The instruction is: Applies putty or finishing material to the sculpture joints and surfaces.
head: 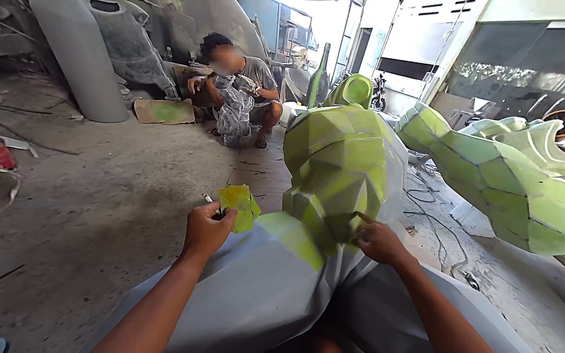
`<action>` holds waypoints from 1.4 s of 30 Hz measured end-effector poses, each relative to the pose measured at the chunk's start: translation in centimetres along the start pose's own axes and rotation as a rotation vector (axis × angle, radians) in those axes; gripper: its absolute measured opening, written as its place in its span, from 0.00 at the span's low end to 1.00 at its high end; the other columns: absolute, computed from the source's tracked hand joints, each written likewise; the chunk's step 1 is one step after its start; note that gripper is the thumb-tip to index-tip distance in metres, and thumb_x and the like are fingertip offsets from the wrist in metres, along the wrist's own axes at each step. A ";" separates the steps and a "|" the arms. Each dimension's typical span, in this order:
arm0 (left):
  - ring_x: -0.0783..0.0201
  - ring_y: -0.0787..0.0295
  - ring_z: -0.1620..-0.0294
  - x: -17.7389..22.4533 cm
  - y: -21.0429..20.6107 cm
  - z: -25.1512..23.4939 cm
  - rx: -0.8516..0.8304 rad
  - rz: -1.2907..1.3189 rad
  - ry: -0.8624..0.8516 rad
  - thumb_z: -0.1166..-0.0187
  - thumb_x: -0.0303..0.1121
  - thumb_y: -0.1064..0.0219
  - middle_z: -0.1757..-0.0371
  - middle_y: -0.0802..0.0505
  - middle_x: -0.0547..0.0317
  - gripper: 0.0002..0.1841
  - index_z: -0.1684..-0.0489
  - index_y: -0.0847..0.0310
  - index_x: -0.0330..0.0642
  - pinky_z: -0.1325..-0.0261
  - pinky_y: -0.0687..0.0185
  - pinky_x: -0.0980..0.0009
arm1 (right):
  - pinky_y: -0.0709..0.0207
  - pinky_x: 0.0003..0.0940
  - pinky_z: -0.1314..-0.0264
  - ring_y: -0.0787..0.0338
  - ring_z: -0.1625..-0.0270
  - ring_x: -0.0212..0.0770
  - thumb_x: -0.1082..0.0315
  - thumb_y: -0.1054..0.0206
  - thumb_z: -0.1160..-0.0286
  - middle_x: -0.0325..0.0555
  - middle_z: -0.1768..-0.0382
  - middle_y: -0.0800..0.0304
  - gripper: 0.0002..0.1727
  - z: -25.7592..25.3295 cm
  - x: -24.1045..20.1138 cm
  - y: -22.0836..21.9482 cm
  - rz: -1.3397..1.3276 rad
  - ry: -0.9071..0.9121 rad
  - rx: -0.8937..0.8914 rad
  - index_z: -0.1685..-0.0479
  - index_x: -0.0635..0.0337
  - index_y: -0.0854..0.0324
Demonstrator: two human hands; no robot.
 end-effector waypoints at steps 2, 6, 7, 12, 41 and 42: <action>0.70 0.22 0.84 0.0 0.0 0.1 0.000 0.007 -0.004 0.22 0.35 0.33 0.82 0.14 0.63 0.09 0.71 0.12 0.45 0.78 0.25 0.65 | 0.16 0.60 0.41 0.11 0.32 0.51 0.55 0.34 0.27 0.42 0.14 0.30 0.12 -1.1 0.7 1.2 0.012 0.008 0.063 0.57 0.46 0.07; 0.70 0.21 0.83 -0.3 0.0 -0.1 0.002 -0.004 -0.004 0.22 0.36 0.33 0.82 0.15 0.64 0.09 0.71 0.12 0.46 0.78 0.25 0.64 | 0.17 0.62 0.38 0.15 0.26 0.51 0.55 0.34 0.29 0.44 0.13 0.31 0.12 -3.7 2.2 2.1 0.037 -0.017 0.032 0.59 0.45 0.06; 0.69 0.21 0.83 -0.3 0.0 -0.1 0.001 -0.007 0.003 0.22 0.36 0.33 0.82 0.15 0.63 0.09 0.72 0.12 0.45 0.78 0.25 0.63 | 0.17 0.61 0.38 0.16 0.25 0.51 0.54 0.34 0.29 0.44 0.13 0.31 0.13 -3.8 2.2 1.9 0.042 -0.026 0.006 0.58 0.45 0.06; 0.65 0.20 0.82 -0.2 0.1 -0.2 -0.016 0.001 0.006 0.20 0.35 0.33 0.81 0.14 0.60 0.10 0.70 0.12 0.43 0.77 0.23 0.59 | 0.20 0.59 0.30 0.14 0.28 0.49 0.57 0.33 0.27 0.47 0.29 0.12 0.12 -0.9 0.3 -0.2 -0.102 0.008 -0.005 0.58 0.48 0.06; 0.65 0.20 0.83 0.2 0.1 0.0 -0.015 0.032 0.005 0.20 0.35 0.33 0.82 0.14 0.60 0.10 0.72 0.11 0.45 0.78 0.24 0.58 | 0.18 0.58 0.34 0.13 0.29 0.52 0.54 0.37 0.31 0.49 0.10 0.37 0.19 7.1 -4.2 -10.9 -0.051 -0.013 -0.328 0.47 0.49 0.09; 0.66 0.21 0.84 0.1 0.1 0.0 -0.013 0.036 0.000 0.20 0.35 0.33 0.82 0.14 0.61 0.10 0.73 0.12 0.46 0.79 0.25 0.60 | 0.18 0.56 0.31 0.12 0.30 0.48 0.54 0.37 0.29 0.46 0.23 0.18 0.19 7.0 -3.6 -10.0 -0.092 -0.005 -0.270 0.46 0.49 0.09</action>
Point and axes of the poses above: each hand's wrist, its own z-axis away from the middle knuckle, its own y-axis out of the back of the hand, x = y × z, the point moved 1 cm from there along -z, towards the middle knuckle
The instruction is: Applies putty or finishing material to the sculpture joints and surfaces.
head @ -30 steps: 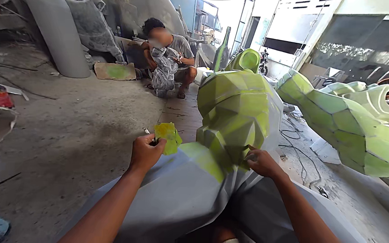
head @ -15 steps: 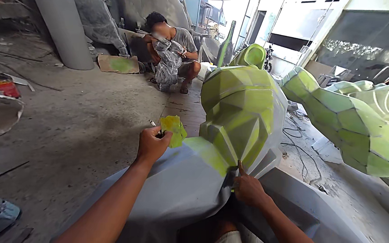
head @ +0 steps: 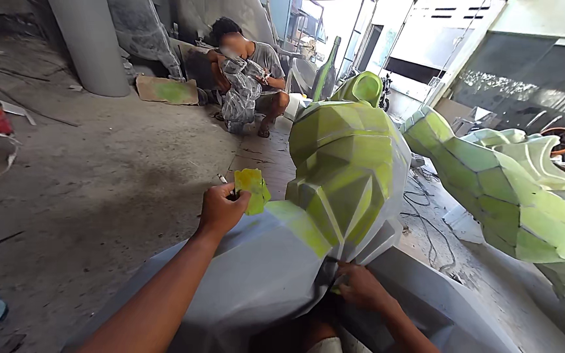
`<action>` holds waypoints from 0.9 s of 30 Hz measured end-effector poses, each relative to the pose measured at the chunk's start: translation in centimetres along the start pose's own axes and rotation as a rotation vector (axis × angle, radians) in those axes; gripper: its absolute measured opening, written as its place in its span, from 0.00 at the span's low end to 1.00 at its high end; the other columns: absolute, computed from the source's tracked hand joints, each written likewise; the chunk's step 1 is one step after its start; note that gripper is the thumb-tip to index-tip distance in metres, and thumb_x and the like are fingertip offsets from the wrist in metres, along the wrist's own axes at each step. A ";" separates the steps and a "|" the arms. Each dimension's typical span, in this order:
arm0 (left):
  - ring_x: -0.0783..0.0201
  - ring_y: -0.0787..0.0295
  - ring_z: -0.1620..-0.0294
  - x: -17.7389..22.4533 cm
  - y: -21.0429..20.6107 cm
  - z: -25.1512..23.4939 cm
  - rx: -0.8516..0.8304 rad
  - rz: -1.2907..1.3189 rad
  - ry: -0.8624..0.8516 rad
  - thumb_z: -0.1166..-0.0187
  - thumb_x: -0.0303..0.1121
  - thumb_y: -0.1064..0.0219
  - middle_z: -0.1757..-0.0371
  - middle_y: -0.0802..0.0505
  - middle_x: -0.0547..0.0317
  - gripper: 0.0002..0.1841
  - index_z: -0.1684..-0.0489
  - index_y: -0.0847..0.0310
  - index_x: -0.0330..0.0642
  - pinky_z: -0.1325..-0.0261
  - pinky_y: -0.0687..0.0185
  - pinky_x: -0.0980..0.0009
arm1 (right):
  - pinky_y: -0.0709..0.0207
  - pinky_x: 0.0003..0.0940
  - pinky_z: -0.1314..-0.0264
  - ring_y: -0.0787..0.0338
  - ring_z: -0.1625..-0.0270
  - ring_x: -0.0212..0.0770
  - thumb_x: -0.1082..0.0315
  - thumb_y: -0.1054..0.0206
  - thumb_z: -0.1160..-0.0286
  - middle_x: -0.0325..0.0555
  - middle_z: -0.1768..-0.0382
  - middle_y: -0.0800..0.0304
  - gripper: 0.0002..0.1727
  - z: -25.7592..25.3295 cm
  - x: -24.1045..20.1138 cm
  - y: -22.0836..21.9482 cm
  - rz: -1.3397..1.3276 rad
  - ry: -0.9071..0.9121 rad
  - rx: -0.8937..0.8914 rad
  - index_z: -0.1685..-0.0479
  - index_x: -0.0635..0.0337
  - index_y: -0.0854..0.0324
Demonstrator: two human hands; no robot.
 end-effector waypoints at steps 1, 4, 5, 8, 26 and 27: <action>0.67 0.22 0.85 -0.1 0.0 0.0 0.002 0.005 -0.005 0.21 0.35 0.33 0.83 0.15 0.62 0.10 0.74 0.12 0.46 0.80 0.25 0.61 | 0.18 0.55 0.31 0.10 0.35 0.46 0.56 0.37 0.27 0.46 0.37 0.08 0.19 0.1 0.5 1.5 -0.035 0.002 0.085 0.43 0.50 0.09; 0.68 0.21 0.83 -0.1 0.0 -0.1 0.003 0.008 -0.010 0.23 0.37 0.33 0.82 0.14 0.64 0.09 0.73 0.11 0.47 0.77 0.25 0.61 | 0.14 0.53 0.39 0.07 0.45 0.46 0.62 0.38 0.23 0.46 0.49 0.06 0.16 -0.3 2.1 6.2 0.025 0.054 0.471 0.43 0.52 0.09; 0.69 0.22 0.83 -0.2 0.0 0.0 0.005 0.006 -0.012 0.24 0.37 0.33 0.82 0.15 0.64 0.09 0.74 0.12 0.47 0.77 0.26 0.61 | 0.11 0.52 0.47 0.06 0.50 0.45 0.65 0.38 0.23 0.45 0.52 0.06 0.15 -0.8 3.0 7.1 0.097 0.127 0.600 0.45 0.52 0.08; 0.68 0.22 0.83 -0.3 0.1 -0.1 0.002 0.002 -0.007 0.24 0.38 0.33 0.82 0.16 0.64 0.09 0.74 0.13 0.47 0.77 0.26 0.61 | 0.10 0.47 0.48 0.07 0.47 0.43 0.70 0.35 0.24 0.42 0.46 0.08 0.17 -2.6 4.9 8.7 0.304 0.278 0.698 0.40 0.47 0.09; 0.67 0.23 0.83 -0.4 0.2 -0.4 0.003 0.026 0.000 0.25 0.39 0.33 0.83 0.18 0.65 0.11 0.78 0.15 0.49 0.77 0.28 0.59 | 0.11 0.52 0.60 0.06 0.52 0.51 0.67 0.36 0.25 0.50 0.44 0.09 0.22 -1.6 3.9 7.5 0.574 0.046 0.547 0.31 0.47 0.13; 0.66 0.23 0.82 -0.4 0.3 -0.4 -0.002 0.024 -0.008 0.25 0.39 0.33 0.83 0.18 0.64 0.12 0.79 0.15 0.48 0.76 0.28 0.58 | 0.10 0.52 0.57 0.06 0.51 0.51 0.69 0.37 0.24 0.51 0.43 0.10 0.23 -2.1 3.5 8.1 0.522 -0.018 0.577 0.28 0.48 0.14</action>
Point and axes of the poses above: each hand's wrist, its own z-axis away from the middle knuckle, its own y-axis out of the back of the hand, x = y × z, the point moved 1 cm from there along -z, towards the middle knuckle
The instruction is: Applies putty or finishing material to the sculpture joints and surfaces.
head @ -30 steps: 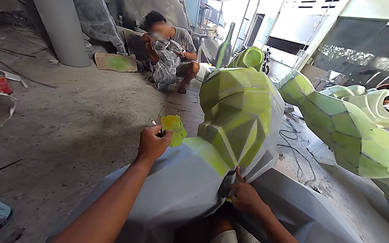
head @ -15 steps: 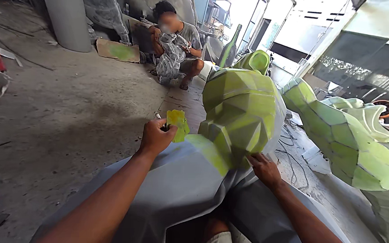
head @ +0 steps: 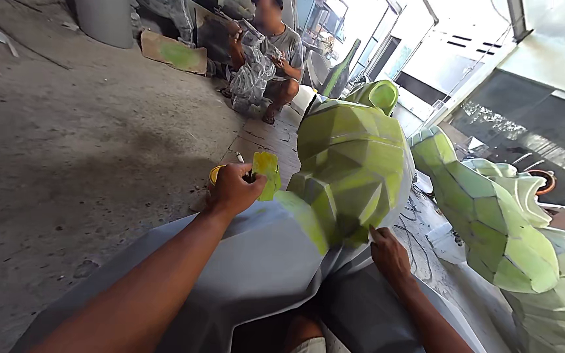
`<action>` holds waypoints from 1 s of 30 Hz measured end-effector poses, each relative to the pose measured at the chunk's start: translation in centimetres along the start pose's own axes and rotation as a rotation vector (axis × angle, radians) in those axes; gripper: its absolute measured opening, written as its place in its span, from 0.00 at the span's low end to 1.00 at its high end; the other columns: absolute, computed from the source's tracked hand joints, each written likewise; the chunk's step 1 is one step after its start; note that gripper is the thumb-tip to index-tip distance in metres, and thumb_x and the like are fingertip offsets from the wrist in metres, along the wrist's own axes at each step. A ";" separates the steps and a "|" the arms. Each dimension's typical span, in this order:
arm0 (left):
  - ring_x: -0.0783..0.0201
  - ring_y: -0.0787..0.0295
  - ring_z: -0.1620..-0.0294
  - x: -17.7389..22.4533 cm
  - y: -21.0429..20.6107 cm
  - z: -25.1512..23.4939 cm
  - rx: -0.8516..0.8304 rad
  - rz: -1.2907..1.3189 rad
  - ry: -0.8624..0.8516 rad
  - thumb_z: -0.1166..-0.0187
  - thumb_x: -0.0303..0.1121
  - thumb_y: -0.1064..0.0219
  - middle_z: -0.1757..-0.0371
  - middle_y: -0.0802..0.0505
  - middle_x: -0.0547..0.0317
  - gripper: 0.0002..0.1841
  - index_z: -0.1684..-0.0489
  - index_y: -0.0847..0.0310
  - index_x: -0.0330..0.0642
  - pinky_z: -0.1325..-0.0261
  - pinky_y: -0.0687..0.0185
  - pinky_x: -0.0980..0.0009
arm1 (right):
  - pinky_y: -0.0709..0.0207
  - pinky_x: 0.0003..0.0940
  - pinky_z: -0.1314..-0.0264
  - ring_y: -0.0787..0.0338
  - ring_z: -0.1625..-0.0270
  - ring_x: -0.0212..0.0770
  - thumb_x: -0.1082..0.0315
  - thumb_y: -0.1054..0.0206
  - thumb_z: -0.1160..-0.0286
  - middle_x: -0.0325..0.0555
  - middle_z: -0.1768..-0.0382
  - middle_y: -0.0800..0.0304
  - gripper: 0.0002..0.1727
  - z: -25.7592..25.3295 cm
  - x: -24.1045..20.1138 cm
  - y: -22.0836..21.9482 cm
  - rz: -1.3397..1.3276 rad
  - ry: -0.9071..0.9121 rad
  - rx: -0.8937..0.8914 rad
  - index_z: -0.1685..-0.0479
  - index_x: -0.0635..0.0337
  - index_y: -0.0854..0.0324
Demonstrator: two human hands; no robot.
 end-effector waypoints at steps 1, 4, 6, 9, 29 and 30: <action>0.65 0.22 0.82 -0.1 0.0 0.0 -0.002 -0.003 -0.007 0.25 0.39 0.33 0.83 0.18 0.63 0.12 0.79 0.16 0.47 0.76 0.28 0.57 | 0.11 0.52 0.54 0.06 0.50 0.52 0.70 0.38 0.22 0.53 0.42 0.10 0.24 -0.7 -0.3 -0.1 -0.020 -0.069 -0.001 0.27 0.49 0.15; 0.66 0.22 0.81 -0.2 0.0 0.0 0.002 -0.006 -0.011 0.25 0.40 0.33 0.83 0.18 0.64 0.12 0.79 0.15 0.48 0.75 0.28 0.57 | 0.12 0.53 0.48 0.09 0.45 0.57 0.69 0.39 0.22 0.57 0.40 0.13 0.19 -1.3 -2.3 -1.5 -0.038 -0.183 -0.029 0.35 0.51 0.11; 0.66 0.23 0.82 -0.1 0.1 -0.1 0.001 0.004 -0.006 0.26 0.40 0.33 0.83 0.18 0.64 0.12 0.79 0.16 0.48 0.76 0.29 0.57 | 0.13 0.51 0.45 0.12 0.38 0.56 0.69 0.38 0.22 0.56 0.36 0.15 0.20 -0.8 -3.9 -2.1 -0.009 -0.218 -0.071 0.33 0.48 0.11; 0.67 0.24 0.83 -0.1 0.2 -0.1 -0.006 0.015 0.003 0.25 0.39 0.32 0.84 0.18 0.65 0.11 0.79 0.16 0.49 0.77 0.29 0.59 | 0.13 0.48 0.46 0.11 0.40 0.52 0.66 0.38 0.22 0.50 0.39 0.12 0.19 -0.1 -4.4 -2.2 -0.009 -0.211 -0.050 0.37 0.44 0.09; 0.68 0.22 0.81 -0.4 0.0 -0.1 -0.002 0.008 -0.018 0.26 0.41 0.33 0.83 0.17 0.65 0.12 0.79 0.16 0.50 0.76 0.29 0.59 | 0.12 0.43 0.48 0.13 0.38 0.54 0.71 0.34 0.27 0.53 0.41 0.14 0.24 3.3 -9.0 -6.2 0.084 -0.276 0.081 0.31 0.44 0.12; 0.66 0.21 0.81 -0.4 0.0 -0.1 -0.006 0.012 -0.013 0.26 0.41 0.33 0.82 0.16 0.64 0.11 0.78 0.15 0.49 0.75 0.27 0.57 | 0.12 0.42 0.48 0.13 0.38 0.53 0.71 0.33 0.28 0.52 0.41 0.14 0.24 3.6 -9.2 -6.4 0.090 -0.268 0.076 0.31 0.43 0.12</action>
Point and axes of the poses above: each hand's wrist, its own z-axis away from the middle knuckle, its own y-axis out of the back of the hand, x = y × z, the point moved 1 cm from there along -z, towards the middle knuckle
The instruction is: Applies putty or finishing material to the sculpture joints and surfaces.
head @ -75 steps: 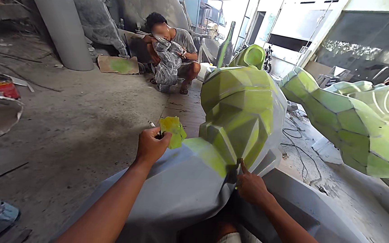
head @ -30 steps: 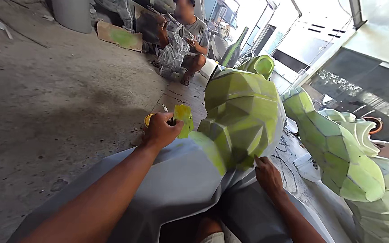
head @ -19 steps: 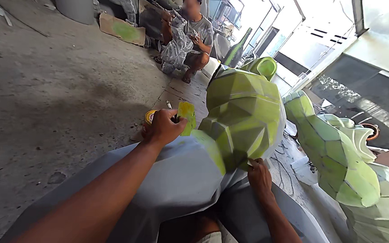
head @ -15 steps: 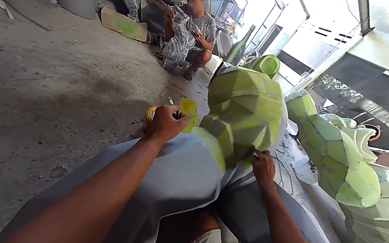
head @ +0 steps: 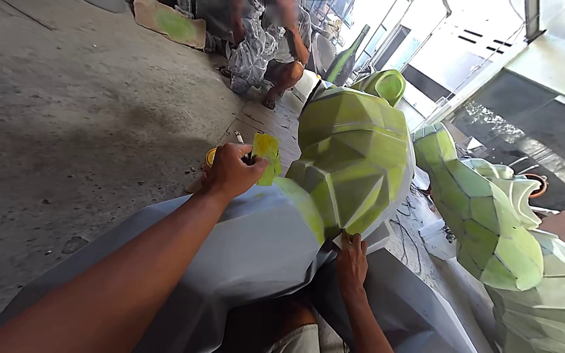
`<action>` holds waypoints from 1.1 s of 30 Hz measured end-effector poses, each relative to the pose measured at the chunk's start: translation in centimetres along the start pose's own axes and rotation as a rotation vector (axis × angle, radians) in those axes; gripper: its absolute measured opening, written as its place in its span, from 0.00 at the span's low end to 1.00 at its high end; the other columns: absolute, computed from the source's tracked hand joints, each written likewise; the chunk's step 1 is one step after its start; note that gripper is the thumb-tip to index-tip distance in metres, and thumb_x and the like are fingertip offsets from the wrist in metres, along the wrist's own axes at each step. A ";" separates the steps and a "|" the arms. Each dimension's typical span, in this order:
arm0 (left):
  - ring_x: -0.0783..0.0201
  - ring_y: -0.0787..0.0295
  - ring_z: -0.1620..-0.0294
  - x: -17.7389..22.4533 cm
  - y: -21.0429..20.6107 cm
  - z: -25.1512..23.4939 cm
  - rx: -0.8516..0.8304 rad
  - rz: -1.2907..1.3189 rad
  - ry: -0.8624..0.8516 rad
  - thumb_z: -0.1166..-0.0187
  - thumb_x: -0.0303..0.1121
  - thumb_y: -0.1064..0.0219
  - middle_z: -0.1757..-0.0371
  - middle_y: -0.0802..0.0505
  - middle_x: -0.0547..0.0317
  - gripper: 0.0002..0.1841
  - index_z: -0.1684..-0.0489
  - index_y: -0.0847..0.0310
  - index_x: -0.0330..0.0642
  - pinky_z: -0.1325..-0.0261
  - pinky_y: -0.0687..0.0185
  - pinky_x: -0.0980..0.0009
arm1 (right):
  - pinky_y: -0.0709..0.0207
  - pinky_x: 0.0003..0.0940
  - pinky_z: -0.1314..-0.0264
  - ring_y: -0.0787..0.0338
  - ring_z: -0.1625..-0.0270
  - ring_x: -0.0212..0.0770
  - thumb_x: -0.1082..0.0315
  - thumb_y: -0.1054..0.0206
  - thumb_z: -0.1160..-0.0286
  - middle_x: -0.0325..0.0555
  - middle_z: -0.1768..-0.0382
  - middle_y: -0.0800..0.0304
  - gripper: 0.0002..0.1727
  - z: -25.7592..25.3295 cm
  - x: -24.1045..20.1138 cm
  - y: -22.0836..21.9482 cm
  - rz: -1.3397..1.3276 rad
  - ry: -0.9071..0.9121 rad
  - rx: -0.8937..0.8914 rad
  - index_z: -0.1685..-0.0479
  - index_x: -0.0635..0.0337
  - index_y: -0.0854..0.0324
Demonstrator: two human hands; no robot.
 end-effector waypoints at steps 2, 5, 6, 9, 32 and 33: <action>0.64 0.20 0.80 -0.1 -0.1 -0.1 -0.002 0.002 0.003 0.26 0.41 0.33 0.81 0.17 0.63 0.12 0.77 0.15 0.47 0.75 0.26 0.55 | 0.12 0.42 0.48 0.13 0.39 0.52 0.70 0.34 0.29 0.51 0.41 0.13 0.25 0.3 0.0 0.0 0.002 0.024 -0.016 0.31 0.41 0.12; 0.66 0.20 0.80 -0.1 0.0 -0.1 0.002 0.010 0.008 0.26 0.40 0.32 0.81 0.16 0.64 0.10 0.76 0.13 0.49 0.74 0.26 0.57 | 0.13 0.43 0.48 0.11 0.43 0.48 0.65 0.35 0.29 0.47 0.46 0.10 0.21 0.0 1.0 0.7 -0.109 0.066 -0.009 0.38 0.41 0.08; 0.67 0.20 0.80 0.0 0.0 -0.1 -0.002 0.011 0.012 0.26 0.39 0.32 0.81 0.15 0.65 0.10 0.76 0.13 0.49 0.75 0.25 0.57 | 0.13 0.45 0.48 0.10 0.45 0.48 0.64 0.35 0.28 0.46 0.49 0.09 0.18 -0.6 1.7 1.2 -0.188 0.075 0.011 0.42 0.43 0.07; 0.67 0.21 0.81 0.0 0.0 -0.1 -0.006 0.015 0.008 0.25 0.39 0.31 0.82 0.16 0.65 0.10 0.78 0.14 0.49 0.75 0.27 0.59 | 0.11 0.53 0.49 0.07 0.47 0.51 0.67 0.35 0.25 0.50 0.51 0.07 0.15 -3.6 4.2 3.5 -0.314 0.078 0.094 0.45 0.51 0.07; 0.67 0.24 0.83 0.3 0.0 0.0 -0.017 -0.006 -0.009 0.26 0.39 0.32 0.84 0.20 0.66 0.12 0.81 0.17 0.50 0.78 0.30 0.60 | 0.12 0.59 0.50 0.07 0.43 0.56 0.70 0.33 0.26 0.54 0.39 0.09 0.27 -9.8 10.6 7.4 -0.107 0.338 0.008 0.24 0.48 0.17; 0.68 0.25 0.83 0.2 0.0 0.0 -0.017 -0.009 -0.007 0.26 0.39 0.32 0.84 0.20 0.66 0.12 0.82 0.18 0.50 0.78 0.30 0.60 | 0.13 0.60 0.49 0.08 0.42 0.59 0.71 0.33 0.26 0.56 0.39 0.10 0.26 -11.4 10.6 8.0 -0.107 0.329 0.037 0.25 0.50 0.17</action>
Point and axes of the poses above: each hand's wrist, its own z-axis away from the middle knuckle, its own y-axis out of the back of the hand, x = y × z, the point moved 1 cm from there along -z, towards the middle knuckle
